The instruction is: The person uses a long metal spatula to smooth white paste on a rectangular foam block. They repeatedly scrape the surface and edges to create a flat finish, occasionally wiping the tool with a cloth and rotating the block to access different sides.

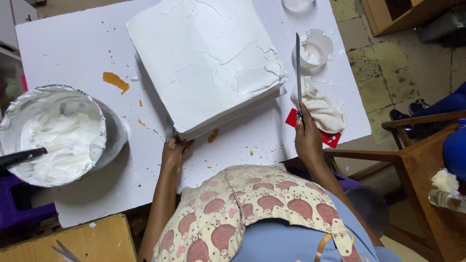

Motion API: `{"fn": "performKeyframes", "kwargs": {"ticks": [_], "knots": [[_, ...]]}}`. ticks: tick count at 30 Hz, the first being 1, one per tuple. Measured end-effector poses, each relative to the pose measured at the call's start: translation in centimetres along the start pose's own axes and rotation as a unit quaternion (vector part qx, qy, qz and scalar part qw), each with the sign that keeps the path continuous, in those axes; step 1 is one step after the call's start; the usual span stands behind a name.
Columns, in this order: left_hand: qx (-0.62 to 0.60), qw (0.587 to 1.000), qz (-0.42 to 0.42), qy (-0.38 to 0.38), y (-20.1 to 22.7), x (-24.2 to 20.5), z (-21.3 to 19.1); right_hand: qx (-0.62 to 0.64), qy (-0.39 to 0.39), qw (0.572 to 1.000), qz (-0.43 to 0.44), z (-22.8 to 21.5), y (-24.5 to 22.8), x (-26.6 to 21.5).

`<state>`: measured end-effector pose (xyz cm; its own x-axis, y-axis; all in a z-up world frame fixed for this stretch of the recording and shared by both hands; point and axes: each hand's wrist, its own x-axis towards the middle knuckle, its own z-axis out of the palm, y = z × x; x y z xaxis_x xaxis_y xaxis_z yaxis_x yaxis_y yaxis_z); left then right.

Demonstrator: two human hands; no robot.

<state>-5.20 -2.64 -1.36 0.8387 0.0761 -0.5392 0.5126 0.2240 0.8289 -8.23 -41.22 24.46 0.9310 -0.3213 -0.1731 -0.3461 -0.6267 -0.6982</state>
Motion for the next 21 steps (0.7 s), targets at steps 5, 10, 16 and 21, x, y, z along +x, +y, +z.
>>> {"fn": "performKeyframes", "kwargs": {"ticks": [5, 10, 16, 21], "knots": [[-0.012, 0.999, -0.012, -0.042, 0.7, -3.2, 3.7, -0.014, -0.001, 1.0, -0.004, 0.9, 1.0, 1.9], [0.002, 0.994, -0.05, -0.098, 2.3, -5.6, 6.4, -0.038, -0.009, 0.999, -0.02, 1.8, 0.4, 3.4], [0.097, 0.979, -0.044, -0.172, 2.5, -6.6, 7.8, -0.138, -0.055, 0.984, -0.102, 3.8, -2.1, 3.3], [0.339, 0.896, 0.052, -0.281, 0.7, -7.1, 9.4, -0.146, -0.172, 0.962, -0.156, 4.7, -5.7, -0.2]]}}
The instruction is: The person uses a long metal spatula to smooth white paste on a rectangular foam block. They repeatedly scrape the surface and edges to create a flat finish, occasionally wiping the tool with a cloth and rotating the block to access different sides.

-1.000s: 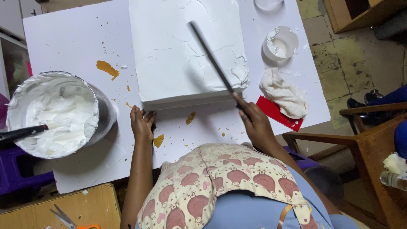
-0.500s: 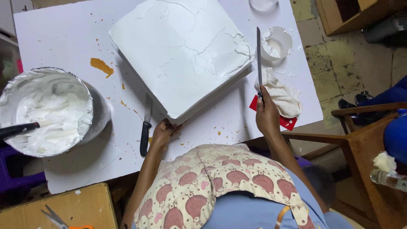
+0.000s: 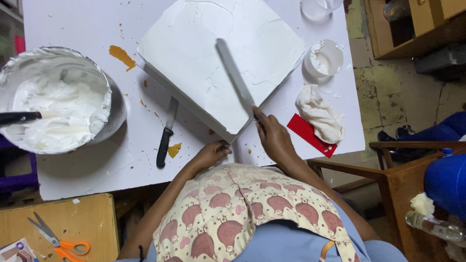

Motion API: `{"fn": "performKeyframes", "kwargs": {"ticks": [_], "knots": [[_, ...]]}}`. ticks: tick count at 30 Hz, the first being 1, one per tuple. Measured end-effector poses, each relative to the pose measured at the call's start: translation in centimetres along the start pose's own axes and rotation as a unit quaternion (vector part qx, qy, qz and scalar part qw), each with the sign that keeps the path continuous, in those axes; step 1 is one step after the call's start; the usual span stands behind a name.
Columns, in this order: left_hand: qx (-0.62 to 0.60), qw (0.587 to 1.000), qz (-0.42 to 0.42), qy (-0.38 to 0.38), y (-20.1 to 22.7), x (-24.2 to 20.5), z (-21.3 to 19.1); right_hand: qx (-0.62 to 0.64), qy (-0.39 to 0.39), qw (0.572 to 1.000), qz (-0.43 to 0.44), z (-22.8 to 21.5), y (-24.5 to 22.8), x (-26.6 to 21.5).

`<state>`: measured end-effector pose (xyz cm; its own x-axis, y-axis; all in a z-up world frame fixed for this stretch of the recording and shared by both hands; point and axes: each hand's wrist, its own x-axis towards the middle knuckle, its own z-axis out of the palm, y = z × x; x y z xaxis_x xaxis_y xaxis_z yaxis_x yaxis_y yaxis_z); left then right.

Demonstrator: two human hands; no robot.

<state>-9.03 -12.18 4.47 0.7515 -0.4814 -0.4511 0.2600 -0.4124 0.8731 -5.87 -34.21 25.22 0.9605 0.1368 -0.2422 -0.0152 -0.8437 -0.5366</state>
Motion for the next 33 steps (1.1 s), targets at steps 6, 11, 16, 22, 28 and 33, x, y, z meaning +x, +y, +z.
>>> {"fn": "performKeyframes", "kwargs": {"ticks": [6, 11, 16, 22, 28, 33], "knots": [[-0.228, 0.965, -0.106, 0.073, 3.8, -2.3, -3.8, 0.234, -0.139, 0.95, -0.156, 1.0, -3.1, -1.7], [-0.569, 0.778, 0.035, 0.265, -5.1, 2.8, -6.4, 0.423, -0.234, 0.862, -0.15, 6.8, -4.5, 2.3], [-0.534, 0.776, 0.064, 0.328, -6.6, -1.1, -9.3, 0.15, -0.159, 0.906, -0.362, 11.9, -14.1, 6.2], [-0.116, 0.926, 0.002, 0.359, -6.1, -6.1, -8.8, -0.099, 0.066, 0.881, -0.459, 13.7, -12.2, 5.4], [0.325, 0.907, 0.085, 0.254, -5.6, -3.9, -8.4, -0.108, -0.035, 0.938, -0.327, 4.4, -1.4, -1.4], [-0.584, 0.769, 0.066, 0.25, -6.4, -1.9, -6.8, 0.017, 0.151, 0.98, -0.129, 0.6, 5.9, -3.0]]}}
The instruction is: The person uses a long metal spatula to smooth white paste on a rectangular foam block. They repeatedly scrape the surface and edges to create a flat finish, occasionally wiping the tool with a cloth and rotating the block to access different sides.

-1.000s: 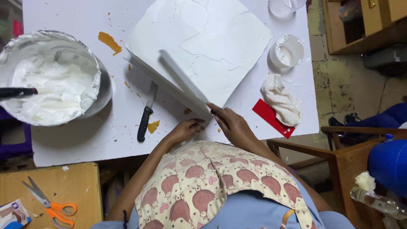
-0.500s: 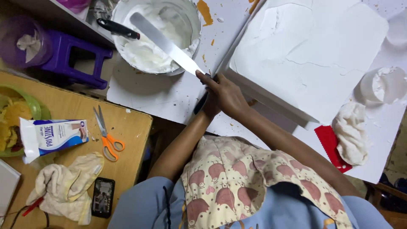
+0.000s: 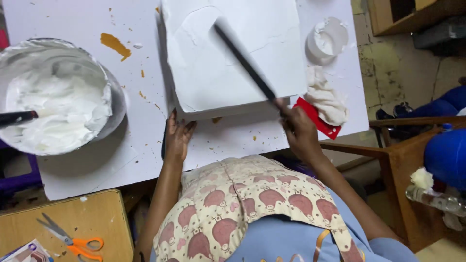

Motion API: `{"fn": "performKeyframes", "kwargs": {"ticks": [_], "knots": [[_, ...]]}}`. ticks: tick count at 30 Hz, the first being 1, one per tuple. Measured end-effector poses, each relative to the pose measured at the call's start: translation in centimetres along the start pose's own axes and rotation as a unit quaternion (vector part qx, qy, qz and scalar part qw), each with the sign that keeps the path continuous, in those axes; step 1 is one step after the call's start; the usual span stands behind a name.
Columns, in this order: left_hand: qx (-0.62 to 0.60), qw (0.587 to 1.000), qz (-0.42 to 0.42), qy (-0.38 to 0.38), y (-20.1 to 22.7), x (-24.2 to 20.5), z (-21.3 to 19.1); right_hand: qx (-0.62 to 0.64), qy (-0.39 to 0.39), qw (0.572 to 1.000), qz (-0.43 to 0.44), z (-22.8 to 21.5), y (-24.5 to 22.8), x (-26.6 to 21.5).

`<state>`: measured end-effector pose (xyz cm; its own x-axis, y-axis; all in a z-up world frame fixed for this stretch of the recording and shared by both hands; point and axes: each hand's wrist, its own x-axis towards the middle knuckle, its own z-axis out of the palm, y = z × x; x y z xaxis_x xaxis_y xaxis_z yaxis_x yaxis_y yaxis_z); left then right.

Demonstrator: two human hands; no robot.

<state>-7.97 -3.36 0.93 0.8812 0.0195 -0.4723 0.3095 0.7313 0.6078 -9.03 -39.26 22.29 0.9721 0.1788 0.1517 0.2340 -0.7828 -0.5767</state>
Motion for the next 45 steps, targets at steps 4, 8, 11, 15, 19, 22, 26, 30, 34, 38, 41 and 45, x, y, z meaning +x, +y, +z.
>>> {"fn": "performKeyframes", "kwargs": {"ticks": [4, 8, 11, 15, 19, 22, 26, 30, 34, 38, 41, 45], "knots": [[0.069, 0.997, 0.034, -0.014, -0.8, 1.2, -0.5, -0.065, 0.085, 0.984, 0.139, -2.5, 0.9, 3.0], [0.104, 0.994, 0.015, 0.016, 0.2, 0.1, 1.6, -0.135, 0.111, 0.972, 0.154, -2.6, 6.8, 5.2], [0.101, 0.994, 0.01, 0.028, -0.5, 0.7, 0.6, -0.131, 0.107, 0.972, 0.161, -2.4, 9.5, 6.3], [0.097, 0.992, -0.018, 0.072, 1.6, -1.4, 4.5, -0.071, 0.072, 0.976, 0.191, -2.9, 12.2, 8.9], [0.126, 0.99, -0.018, 0.066, 2.2, -1.6, 5.2, -0.067, 0.049, 0.982, 0.171, -3.7, 12.0, 10.8], [0.119, 0.989, -0.026, 0.078, 2.3, -1.7, 5.1, -0.079, 0.034, 0.982, 0.167, -3.8, 12.1, 11.1], [0.119, 0.989, -0.022, 0.086, 2.3, -1.9, 5.2, -0.086, 0.02, 0.987, 0.136, -3.8, 11.6, 10.0], [0.113, 0.993, 0.027, 0.017, -3.4, 3.1, -3.0, -0.131, 0.001, 0.987, 0.096, -4.4, 9.1, 7.2], [0.128, 0.991, 0.02, 0.015, -1.4, 0.6, 0.3, -0.14, -0.017, 0.983, 0.121, -4.4, 4.9, 3.8], [0.139, 0.99, -0.003, 0.005, -1.2, -1.0, 1.9, -0.121, -0.087, 0.983, 0.109, -2.3, 3.2, 0.1], [0.152, 0.988, -0.036, -0.005, -2.5, -0.2, 0.5, -0.098, -0.076, 0.989, 0.081, -1.6, 2.5, -1.5], [0.179, 0.98, -0.087, -0.03, -4.9, 1.0, -1.2, -0.049, 0.073, 0.984, 0.158, -2.0, 1.9, -2.2]]}}
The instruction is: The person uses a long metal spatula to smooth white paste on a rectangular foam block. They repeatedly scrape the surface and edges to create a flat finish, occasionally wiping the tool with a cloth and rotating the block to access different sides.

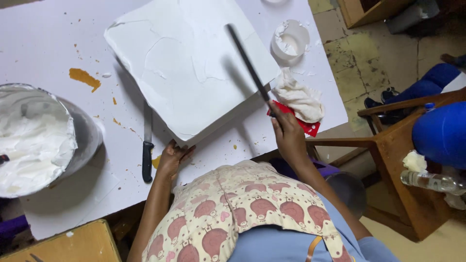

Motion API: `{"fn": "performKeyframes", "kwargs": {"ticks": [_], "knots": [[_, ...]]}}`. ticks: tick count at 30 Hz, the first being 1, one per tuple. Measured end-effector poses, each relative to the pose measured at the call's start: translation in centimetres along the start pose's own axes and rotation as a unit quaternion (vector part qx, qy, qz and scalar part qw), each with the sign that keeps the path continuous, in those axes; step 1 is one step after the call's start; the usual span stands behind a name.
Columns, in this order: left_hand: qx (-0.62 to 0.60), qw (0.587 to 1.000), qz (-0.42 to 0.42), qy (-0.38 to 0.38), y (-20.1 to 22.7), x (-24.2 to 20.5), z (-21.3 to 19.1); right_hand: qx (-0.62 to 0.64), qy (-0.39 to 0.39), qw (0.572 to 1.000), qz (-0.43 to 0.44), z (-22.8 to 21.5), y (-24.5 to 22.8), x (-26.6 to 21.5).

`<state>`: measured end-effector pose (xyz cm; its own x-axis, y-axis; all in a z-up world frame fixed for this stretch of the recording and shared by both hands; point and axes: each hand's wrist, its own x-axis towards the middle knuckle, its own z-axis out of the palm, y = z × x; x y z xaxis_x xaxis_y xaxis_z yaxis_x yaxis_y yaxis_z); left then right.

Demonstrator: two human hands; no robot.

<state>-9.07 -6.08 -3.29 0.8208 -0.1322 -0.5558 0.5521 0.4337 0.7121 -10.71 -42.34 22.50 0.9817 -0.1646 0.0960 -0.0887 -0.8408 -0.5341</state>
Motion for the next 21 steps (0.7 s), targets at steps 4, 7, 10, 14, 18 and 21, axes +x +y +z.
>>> {"fn": "performKeyframes", "kwargs": {"ticks": [4, 7, 10, 14, 18, 21], "knots": [[0.019, 0.999, -0.035, -0.036, 3.4, -2.0, 5.5, 0.048, 0.02, 0.991, 0.122, -1.4, 0.0, 0.9], [0.084, 0.993, -0.072, -0.044, 2.9, -2.3, 7.1, 0.064, 0.003, 0.984, 0.166, -1.1, 2.1, 1.8], [0.085, 0.991, -0.08, -0.068, 2.2, -2.0, 7.5, 0.086, -0.001, 0.979, 0.184, -1.1, 2.8, 2.4], [0.103, 0.987, -0.099, -0.075, 6.8, -5.3, 11.0, 0.09, -0.008, 0.978, 0.187, -1.3, 1.7, 3.0], [0.09, 0.988, -0.098, -0.076, 3.7, -2.6, 8.2, 0.07, -0.016, 0.984, 0.164, -0.3, 2.5, 3.5], [0.055, 0.995, -0.047, -0.063, 4.9, -2.5, 7.9, 0.051, -0.026, 0.988, 0.146, -0.5, 1.0, 3.7]]}}
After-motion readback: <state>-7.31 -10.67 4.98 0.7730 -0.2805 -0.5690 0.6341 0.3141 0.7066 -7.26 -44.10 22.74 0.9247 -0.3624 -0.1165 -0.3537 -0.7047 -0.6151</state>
